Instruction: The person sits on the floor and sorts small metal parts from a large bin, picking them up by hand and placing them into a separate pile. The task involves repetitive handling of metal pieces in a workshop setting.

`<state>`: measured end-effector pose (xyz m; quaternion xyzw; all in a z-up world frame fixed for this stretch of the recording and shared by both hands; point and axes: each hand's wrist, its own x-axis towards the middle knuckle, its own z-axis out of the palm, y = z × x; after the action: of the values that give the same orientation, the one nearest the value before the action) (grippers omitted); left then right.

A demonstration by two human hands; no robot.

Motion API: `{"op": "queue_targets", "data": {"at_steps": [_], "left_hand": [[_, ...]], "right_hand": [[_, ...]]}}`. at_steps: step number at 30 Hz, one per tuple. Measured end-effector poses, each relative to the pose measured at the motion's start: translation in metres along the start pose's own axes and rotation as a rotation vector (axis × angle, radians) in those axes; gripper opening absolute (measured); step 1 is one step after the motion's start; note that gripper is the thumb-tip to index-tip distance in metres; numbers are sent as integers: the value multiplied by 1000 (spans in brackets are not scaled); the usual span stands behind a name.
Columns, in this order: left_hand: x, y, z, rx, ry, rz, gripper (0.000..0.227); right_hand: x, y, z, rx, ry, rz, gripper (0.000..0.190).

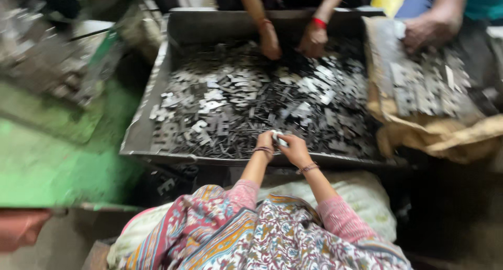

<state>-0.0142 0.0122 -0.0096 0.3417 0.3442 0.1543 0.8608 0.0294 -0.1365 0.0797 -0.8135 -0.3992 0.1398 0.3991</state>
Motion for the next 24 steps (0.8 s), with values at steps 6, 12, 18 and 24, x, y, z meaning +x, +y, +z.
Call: {"op": "queue_targets", "data": {"at_steps": [6, 12, 18, 24], "left_hand": [[9, 1, -16, 3, 42, -179, 26], [-3, 6, -8, 75, 101, -14, 27], [-58, 17, 36, 752, 192, 605, 37], [-116, 29, 82, 1388, 198, 728, 33]], "right_hand": [[1, 4, -7, 81, -24, -29, 47], [1, -6, -13, 145, 7, -7, 44], [13, -10, -64, 142, 81, 88, 43], [47, 10, -177, 190, 312, -1, 36]]}}
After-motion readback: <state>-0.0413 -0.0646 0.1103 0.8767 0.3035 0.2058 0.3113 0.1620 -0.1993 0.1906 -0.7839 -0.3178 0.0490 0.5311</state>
